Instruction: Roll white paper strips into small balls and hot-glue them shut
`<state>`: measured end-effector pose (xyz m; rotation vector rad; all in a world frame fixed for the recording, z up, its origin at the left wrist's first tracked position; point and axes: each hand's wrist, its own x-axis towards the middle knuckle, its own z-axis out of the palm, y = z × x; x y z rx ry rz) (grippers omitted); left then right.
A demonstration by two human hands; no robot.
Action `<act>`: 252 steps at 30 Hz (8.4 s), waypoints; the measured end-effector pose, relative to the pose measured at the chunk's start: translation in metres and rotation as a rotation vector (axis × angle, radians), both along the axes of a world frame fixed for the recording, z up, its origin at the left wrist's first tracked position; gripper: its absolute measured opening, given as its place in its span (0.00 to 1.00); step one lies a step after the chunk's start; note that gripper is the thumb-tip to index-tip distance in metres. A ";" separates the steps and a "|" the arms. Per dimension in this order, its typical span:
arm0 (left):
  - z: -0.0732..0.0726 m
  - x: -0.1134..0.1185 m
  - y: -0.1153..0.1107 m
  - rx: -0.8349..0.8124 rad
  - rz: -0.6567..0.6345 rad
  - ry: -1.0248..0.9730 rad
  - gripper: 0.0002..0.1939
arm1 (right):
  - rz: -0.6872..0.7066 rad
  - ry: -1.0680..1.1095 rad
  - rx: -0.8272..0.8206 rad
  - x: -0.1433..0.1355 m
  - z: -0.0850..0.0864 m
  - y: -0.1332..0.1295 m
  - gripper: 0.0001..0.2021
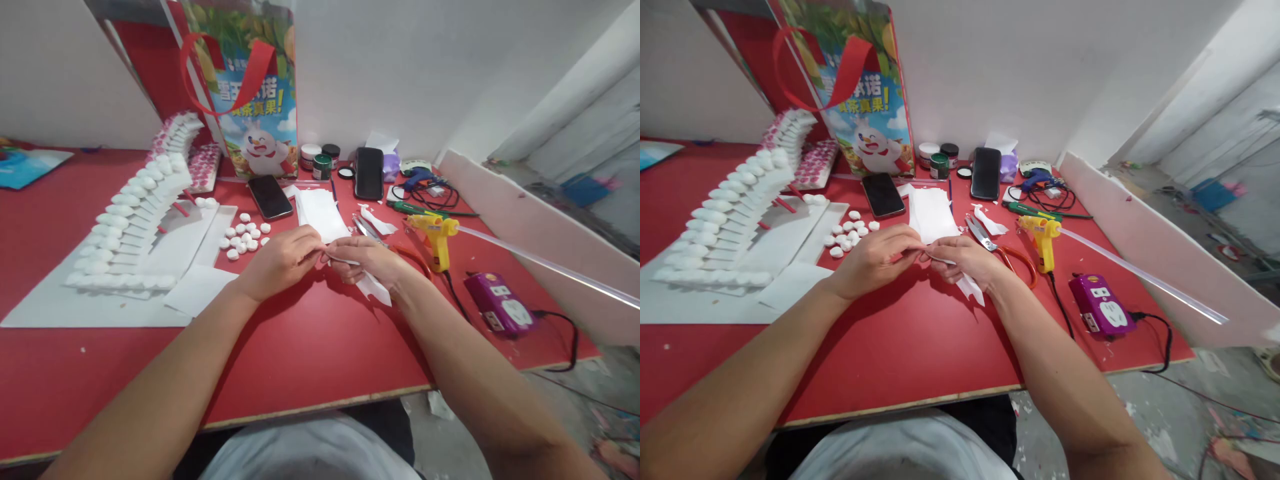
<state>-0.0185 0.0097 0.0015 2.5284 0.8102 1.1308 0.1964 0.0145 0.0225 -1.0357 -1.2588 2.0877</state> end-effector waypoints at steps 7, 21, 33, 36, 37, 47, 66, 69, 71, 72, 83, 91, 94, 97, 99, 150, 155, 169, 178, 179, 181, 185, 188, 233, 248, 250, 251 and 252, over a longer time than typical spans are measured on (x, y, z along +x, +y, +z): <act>0.001 0.008 -0.005 -0.483 0.067 -0.189 0.06 | -0.108 -0.272 0.359 -0.008 -0.002 -0.001 0.09; 0.013 0.004 -0.006 -1.250 -0.117 -0.174 0.15 | 0.015 -0.682 0.955 -0.007 0.002 -0.013 0.09; 0.010 0.014 -0.011 -0.405 0.134 0.169 0.12 | -0.075 -0.633 0.814 -0.013 -0.004 -0.010 0.10; 0.012 0.013 -0.012 -0.798 0.098 -0.021 0.14 | -0.063 -0.655 0.923 -0.011 -0.002 -0.013 0.10; 0.014 0.013 -0.011 -0.984 0.062 -0.085 0.15 | -0.049 -0.668 0.969 -0.011 -0.001 -0.014 0.11; 0.017 0.007 -0.006 -1.462 -0.086 -0.295 0.11 | 0.090 -0.825 1.132 -0.011 0.005 -0.020 0.12; 0.019 0.015 -0.012 -0.975 0.078 -0.150 0.14 | -0.069 -0.738 1.098 -0.010 -0.002 -0.015 0.11; 0.020 0.014 -0.006 -1.462 -0.018 -0.319 0.23 | -0.054 -0.775 1.200 -0.008 -0.001 -0.016 0.12; 0.019 0.013 -0.002 -1.680 -0.063 -0.368 0.25 | -0.055 -0.804 1.263 -0.006 -0.001 -0.016 0.13; 0.019 0.013 -0.001 -1.746 -0.085 -0.400 0.24 | -0.051 -0.812 1.292 -0.005 -0.001 -0.016 0.14; 0.019 0.008 -0.001 -1.742 -0.137 -0.635 0.12 | -0.107 -0.709 1.238 -0.007 -0.005 -0.014 0.13; 0.018 0.016 -0.013 -1.145 0.036 -0.355 0.12 | -0.318 -0.696 0.960 -0.014 -0.001 -0.019 0.10; 0.016 0.021 -0.019 -0.700 0.209 -0.116 0.13 | -0.344 -0.540 0.720 -0.019 0.003 -0.022 0.11; 0.013 0.024 -0.021 -0.377 0.316 0.100 0.11 | -0.372 -0.355 0.548 -0.021 0.007 -0.024 0.12; 0.012 0.025 -0.022 -0.285 0.358 0.203 0.10 | -0.384 -0.305 0.488 -0.022 0.008 -0.024 0.10; 0.001 0.022 -0.012 -0.218 0.273 -0.224 0.10 | -0.224 0.214 -0.339 -0.012 0.005 -0.002 0.17; 0.000 0.023 -0.013 -0.369 0.221 -0.319 0.09 | -0.273 0.194 -0.304 -0.013 0.005 -0.003 0.14; 0.001 0.026 -0.015 -0.608 0.187 -0.487 0.09 | -0.306 0.208 -0.299 -0.012 0.002 -0.002 0.08; 0.001 0.032 -0.019 -0.456 0.261 -0.343 0.10 | -0.541 -0.047 0.268 -0.024 -0.003 -0.012 0.09; 0.000 0.032 -0.020 -0.382 0.267 -0.305 0.11 | -0.554 -0.082 0.328 -0.025 -0.004 -0.013 0.09; -0.002 0.032 -0.019 -0.245 0.282 -0.238 0.12 | -0.557 -0.123 0.400 -0.026 -0.005 -0.014 0.08; -0.007 0.031 -0.018 -0.047 0.346 -0.119 0.12 | -0.543 -0.106 0.379 -0.027 -0.005 -0.016 0.06; -0.008 0.029 -0.018 0.010 0.356 -0.063 0.15 | -0.556 -0.140 0.391 -0.027 -0.004 -0.018 0.08; -0.004 0.024 -0.012 -0.455 0.322 -0.426 0.09 | -0.315 0.057 0.170 -0.015 -0.001 -0.009 0.20; -0.004 0.024 -0.013 -0.285 0.274 -0.328 0.09 | -0.340 0.052 0.056 -0.016 -0.002 -0.009 0.16; -0.005 0.024 -0.013 -0.310 0.280 -0.337 0.09 | -0.359 -0.009 0.158 -0.017 -0.003 -0.010 0.12; -0.005 0.025 -0.013 -0.329 0.281 -0.342 0.10 | -0.373 -0.067 0.244 -0.018 -0.005 -0.011 0.11; -0.006 0.025 -0.013 -0.349 0.280 -0.348 0.10 | -0.386 -0.141 0.347 -0.019 -0.006 -0.012 0.10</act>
